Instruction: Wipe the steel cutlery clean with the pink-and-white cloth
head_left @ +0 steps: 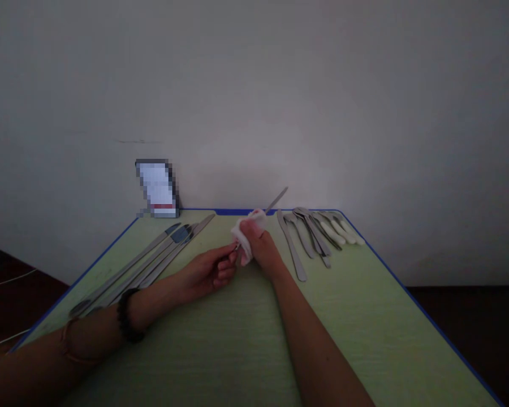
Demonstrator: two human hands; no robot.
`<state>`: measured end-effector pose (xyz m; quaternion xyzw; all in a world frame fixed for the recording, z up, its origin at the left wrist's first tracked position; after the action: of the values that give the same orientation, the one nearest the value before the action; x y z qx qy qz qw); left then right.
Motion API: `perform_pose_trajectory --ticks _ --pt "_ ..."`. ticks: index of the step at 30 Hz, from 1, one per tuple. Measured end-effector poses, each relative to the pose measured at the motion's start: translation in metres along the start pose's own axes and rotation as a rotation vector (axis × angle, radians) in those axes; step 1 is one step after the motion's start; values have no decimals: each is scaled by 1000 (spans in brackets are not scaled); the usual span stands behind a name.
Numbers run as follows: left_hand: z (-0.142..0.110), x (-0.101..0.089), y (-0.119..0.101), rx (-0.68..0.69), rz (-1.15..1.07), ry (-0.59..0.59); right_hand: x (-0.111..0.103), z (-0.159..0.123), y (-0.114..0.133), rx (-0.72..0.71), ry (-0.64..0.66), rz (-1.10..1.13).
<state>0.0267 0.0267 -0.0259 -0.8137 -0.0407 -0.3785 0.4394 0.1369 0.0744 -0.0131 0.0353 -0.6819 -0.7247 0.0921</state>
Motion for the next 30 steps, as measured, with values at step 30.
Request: perform_pose_trajectory --ticks 30 --pt "-4 5 8 -99 343 264 -26 4 1 -49 -351 387"
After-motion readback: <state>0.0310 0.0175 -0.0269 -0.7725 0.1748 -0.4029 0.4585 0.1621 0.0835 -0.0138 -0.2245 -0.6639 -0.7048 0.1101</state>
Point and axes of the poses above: each hand's wrist, its own z-axis towards the middle knuckle, its own x-axis out of the palm, y = z × x, the point moved 5 cm from there along z, towards the middle knuckle, and after that the axes turned 1 degree about y, right-handed, at the moved point
